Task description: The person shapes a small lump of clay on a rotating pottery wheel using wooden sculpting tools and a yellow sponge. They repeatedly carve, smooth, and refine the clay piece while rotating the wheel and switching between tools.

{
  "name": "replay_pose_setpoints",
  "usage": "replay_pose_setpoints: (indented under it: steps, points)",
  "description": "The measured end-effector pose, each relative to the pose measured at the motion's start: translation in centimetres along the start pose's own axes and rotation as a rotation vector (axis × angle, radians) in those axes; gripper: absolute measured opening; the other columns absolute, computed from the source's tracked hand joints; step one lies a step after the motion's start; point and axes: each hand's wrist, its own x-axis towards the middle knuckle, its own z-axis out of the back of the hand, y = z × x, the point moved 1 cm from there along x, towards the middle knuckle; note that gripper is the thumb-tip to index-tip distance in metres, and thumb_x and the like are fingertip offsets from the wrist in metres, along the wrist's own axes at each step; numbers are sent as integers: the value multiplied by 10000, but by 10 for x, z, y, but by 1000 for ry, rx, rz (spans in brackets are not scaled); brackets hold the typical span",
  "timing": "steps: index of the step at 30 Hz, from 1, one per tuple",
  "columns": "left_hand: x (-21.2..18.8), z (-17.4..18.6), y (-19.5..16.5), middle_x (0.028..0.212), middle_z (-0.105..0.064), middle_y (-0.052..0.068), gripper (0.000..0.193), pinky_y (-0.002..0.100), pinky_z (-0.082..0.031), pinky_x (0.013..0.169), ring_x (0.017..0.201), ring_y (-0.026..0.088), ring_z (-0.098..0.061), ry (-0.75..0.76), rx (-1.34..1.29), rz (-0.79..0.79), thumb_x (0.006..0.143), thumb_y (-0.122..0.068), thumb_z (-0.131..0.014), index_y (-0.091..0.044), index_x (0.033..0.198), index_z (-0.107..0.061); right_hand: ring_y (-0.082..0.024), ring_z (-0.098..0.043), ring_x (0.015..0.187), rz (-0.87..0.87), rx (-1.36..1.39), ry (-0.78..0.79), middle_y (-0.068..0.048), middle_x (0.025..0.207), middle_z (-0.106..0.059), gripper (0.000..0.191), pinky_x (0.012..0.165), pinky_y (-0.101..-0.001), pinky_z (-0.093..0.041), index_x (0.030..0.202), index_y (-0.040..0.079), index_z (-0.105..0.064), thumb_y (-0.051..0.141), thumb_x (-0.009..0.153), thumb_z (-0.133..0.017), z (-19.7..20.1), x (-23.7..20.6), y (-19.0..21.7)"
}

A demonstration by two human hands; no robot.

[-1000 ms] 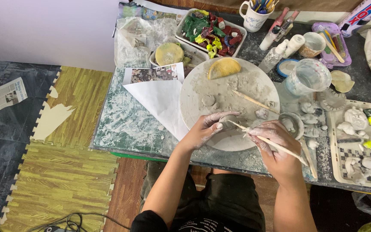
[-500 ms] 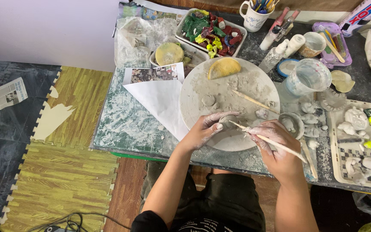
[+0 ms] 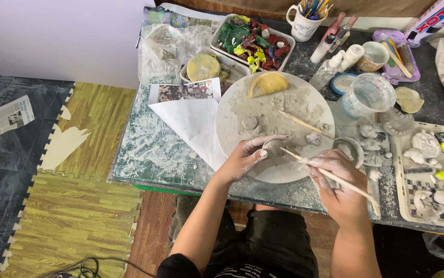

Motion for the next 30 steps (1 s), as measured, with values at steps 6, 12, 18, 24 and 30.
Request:
replay_pose_setpoints:
  steps: [6, 12, 18, 24, 30]
  points:
    - [-1, 0, 7, 1335, -664, 49, 631, 349, -501, 1096, 1221, 164, -614, -56, -65, 1, 960, -452, -748, -62, 1442, -631, -244, -703, 943, 152, -106, 11, -159, 1001, -692, 147, 798, -318, -590, 1024, -59, -636, -86, 888, -681, -6, 10, 14]
    - [1, -1, 17, 1349, -637, 37, 604, 321, -519, 1085, 1207, 124, -605, -61, -266, 5, 912, -197, -816, -36, 1448, -590, -274, -706, 939, 130, -235, 16, -160, 992, -703, 176, 814, -353, -569, 1029, -58, -650, -39, 866, -714, -7, 14, 29]
    - [2, -2, 19, 1338, -626, 25, 609, 314, -506, 1090, 1202, 117, -593, -81, -277, 0, 893, -136, -828, -32, 1442, -587, -276, -707, 960, 139, -263, 9, -152, 996, -704, 179, 824, -356, -574, 1027, -43, -648, -27, 867, -727, -10, 16, 30]
    - [2, -3, 19, 1337, -614, 10, 608, 300, -507, 1082, 1200, 106, -585, -87, -291, 0, 892, -129, -823, -37, 1442, -580, -275, -699, 962, 136, -266, 25, -144, 997, -704, 181, 828, -362, -571, 1027, -40, -653, -24, 862, -726, -12, 18, 29]
    - [2, -2, 19, 1314, -622, 16, 592, 316, -525, 1076, 1187, 127, -605, -104, -229, 14, 895, -132, -810, -38, 1437, -590, -280, -702, 965, 151, -279, 40, -145, 1001, -705, 174, 833, -367, -572, 1020, -32, -660, -17, 861, -728, -12, 19, 27]
